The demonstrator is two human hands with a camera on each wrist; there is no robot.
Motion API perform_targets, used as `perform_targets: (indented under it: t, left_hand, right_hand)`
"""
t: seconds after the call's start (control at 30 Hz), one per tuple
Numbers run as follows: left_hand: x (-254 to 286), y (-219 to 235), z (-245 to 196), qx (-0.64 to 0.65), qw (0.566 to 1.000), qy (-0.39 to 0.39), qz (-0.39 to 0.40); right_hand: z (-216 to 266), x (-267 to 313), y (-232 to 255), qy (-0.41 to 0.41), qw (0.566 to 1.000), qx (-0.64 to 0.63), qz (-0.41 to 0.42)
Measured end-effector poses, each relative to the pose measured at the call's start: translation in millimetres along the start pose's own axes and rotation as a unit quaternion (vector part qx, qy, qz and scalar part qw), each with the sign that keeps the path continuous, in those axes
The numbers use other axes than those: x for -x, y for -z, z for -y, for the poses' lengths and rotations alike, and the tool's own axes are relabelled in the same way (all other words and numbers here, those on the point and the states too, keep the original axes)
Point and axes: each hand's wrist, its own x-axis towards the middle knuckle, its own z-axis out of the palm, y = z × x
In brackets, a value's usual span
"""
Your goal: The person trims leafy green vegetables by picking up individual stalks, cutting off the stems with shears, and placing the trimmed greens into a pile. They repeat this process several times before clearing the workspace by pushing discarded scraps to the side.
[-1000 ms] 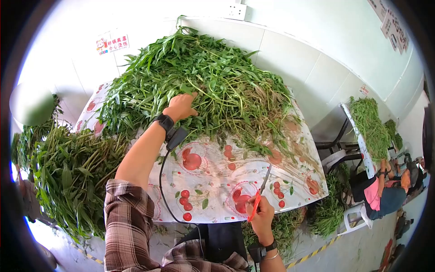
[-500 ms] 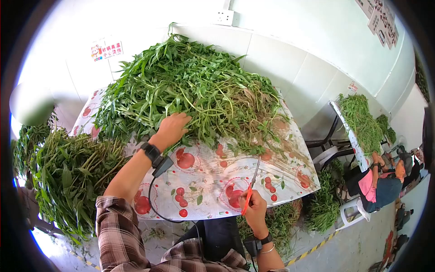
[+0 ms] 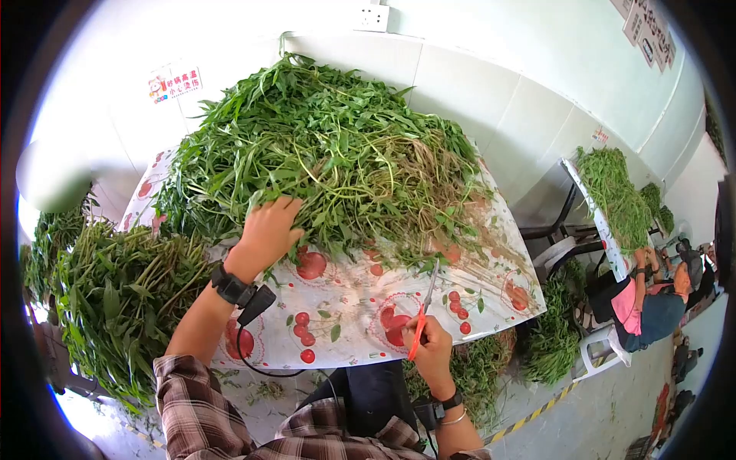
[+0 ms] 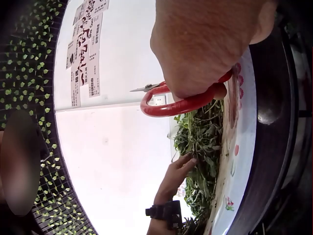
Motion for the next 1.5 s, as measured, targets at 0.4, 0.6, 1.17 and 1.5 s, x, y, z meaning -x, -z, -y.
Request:
perform_targets:
  t: [0.4,0.6,1.17,1.5]
  left_hand:
    - [-88.3,-33.2,-9.3,0.059,0.995,-0.034,-0.074]
    - [-116.4,-49.8,-11.5,0.044,0.996,0.054,0.053]
    - [-73.7,-59.5,-30.9,0.107,0.993,-0.043,0.0]
    - [-21.0,-45.6,-51.6,0.078,0.989,-0.123,-0.032]
  right_hand:
    - [0.0,0.8,1.4,-0.007,1.0,-0.015,0.013]
    - [-2.0,1.0,1.2,-0.003,1.0,-0.02,0.019]
    - [-5.3,0.4,0.6,0.019,1.0,0.005,0.007]
    - [-9.7,0.4,-2.9,0.023,1.0,-0.005,-0.011]
